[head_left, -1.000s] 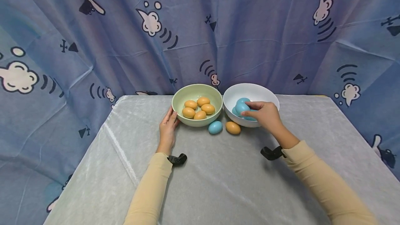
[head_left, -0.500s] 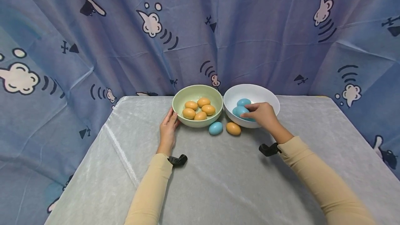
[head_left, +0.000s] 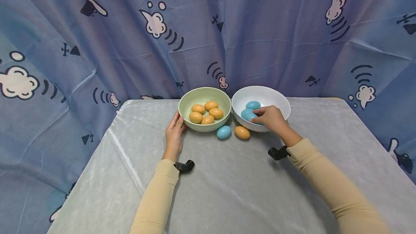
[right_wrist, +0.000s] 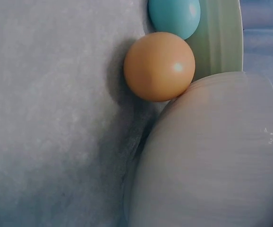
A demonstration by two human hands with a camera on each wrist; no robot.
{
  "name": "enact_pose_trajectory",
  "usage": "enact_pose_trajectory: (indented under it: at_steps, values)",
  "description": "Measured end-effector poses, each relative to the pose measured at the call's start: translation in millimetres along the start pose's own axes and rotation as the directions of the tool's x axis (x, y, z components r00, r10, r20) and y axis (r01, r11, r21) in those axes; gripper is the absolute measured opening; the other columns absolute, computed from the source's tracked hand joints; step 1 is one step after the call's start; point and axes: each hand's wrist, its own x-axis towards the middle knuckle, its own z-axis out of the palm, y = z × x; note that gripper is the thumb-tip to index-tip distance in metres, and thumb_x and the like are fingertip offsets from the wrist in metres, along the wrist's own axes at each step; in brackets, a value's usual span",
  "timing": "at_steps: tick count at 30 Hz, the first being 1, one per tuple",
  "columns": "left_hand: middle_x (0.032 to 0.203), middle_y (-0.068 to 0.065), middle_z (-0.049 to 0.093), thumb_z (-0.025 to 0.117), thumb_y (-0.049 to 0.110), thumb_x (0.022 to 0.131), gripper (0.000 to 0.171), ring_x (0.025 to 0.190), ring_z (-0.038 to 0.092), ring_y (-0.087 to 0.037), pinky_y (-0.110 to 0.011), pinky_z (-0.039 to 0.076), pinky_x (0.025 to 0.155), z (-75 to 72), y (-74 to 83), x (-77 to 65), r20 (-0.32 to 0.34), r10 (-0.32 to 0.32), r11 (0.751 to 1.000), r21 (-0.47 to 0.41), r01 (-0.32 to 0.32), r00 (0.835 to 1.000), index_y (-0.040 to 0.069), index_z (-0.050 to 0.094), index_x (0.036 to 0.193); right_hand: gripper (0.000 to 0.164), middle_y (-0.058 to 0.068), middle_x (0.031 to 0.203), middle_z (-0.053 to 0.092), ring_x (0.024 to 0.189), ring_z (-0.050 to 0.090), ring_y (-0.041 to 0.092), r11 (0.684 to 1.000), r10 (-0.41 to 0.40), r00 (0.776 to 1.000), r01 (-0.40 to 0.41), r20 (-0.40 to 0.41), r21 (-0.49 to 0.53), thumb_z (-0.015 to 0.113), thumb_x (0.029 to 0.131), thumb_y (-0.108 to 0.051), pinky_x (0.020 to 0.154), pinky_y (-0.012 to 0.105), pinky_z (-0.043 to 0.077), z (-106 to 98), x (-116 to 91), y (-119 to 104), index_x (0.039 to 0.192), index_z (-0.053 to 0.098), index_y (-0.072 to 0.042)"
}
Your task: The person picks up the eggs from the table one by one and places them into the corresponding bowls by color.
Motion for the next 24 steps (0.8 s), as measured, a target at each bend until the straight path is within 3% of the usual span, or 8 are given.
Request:
enact_pose_trajectory:
  at_steps: [7,13,16,21,24]
  values:
    - [0.158,-0.003,0.041,0.06,0.026,0.101,0.054,0.142,0.045,-0.019,-0.03,0.048,0.109,-0.4,3.0,-2.3,0.02,-0.002,1.0,0.017,0.002,1.0,0.014,0.044,0.151,0.05,0.022,0.12,0.067,0.123,0.058,0.042,0.999,-0.034,0.999,0.034,-0.007,-0.032,0.08,0.082,-0.02,0.104,0.051,0.048,0,-1,0,0.123,0.067,0.006]
    - [0.158,-0.001,0.041,0.061,0.028,0.1,0.054,0.141,0.046,-0.017,-0.031,0.048,0.109,-1.2,-0.2,-1.1,0.008,0.0,1.0,0.028,-0.001,1.0,0.016,0.045,0.15,0.049,0.022,0.121,0.068,0.118,0.063,0.038,0.996,0.036,0.999,-0.033,-0.038,0.081,0.079,0.084,-0.018,0.097,0.045,0.053,1,-4,-1,0.126,0.066,0.005]
    - [0.158,-0.001,0.041,0.061,0.028,0.1,0.054,0.141,0.045,-0.018,-0.031,0.048,0.109,-1.4,-1.0,-1.2,0.007,-0.005,1.0,0.029,0.004,1.0,0.016,0.045,0.15,0.048,0.019,0.124,0.068,0.117,0.065,0.033,0.987,0.065,0.995,-0.052,-0.08,0.155,0.078,0.086,-0.02,0.094,0.034,0.054,0,-9,-1,0.127,0.066,0.002]
    - [0.158,-0.001,0.042,0.062,0.029,0.1,0.054,0.141,0.046,-0.017,-0.027,0.05,0.107,-1.3,-0.7,-1.0,0.006,-0.007,1.0,0.03,0.007,1.0,0.017,0.046,0.15,0.049,0.011,0.122,0.072,0.1,0.067,-0.002,0.949,0.095,0.983,-0.042,-0.156,0.312,0.078,0.086,-0.031,0.083,0.008,0.049,-5,-25,-5,0.125,0.069,-0.004]
    - [0.158,-0.001,0.041,0.062,0.029,0.1,0.054,0.141,0.045,-0.016,-0.027,0.05,0.106,-1.1,0.7,-1.4,0.011,-0.006,1.0,0.024,0.006,1.0,0.017,0.046,0.15,0.052,-0.006,0.109,0.077,0.089,0.061,-0.018,0.915,0.122,0.974,-0.036,-0.19,0.403,0.079,0.085,-0.037,0.08,0.001,0.047,-9,-38,-9,0.124,0.07,-0.005]
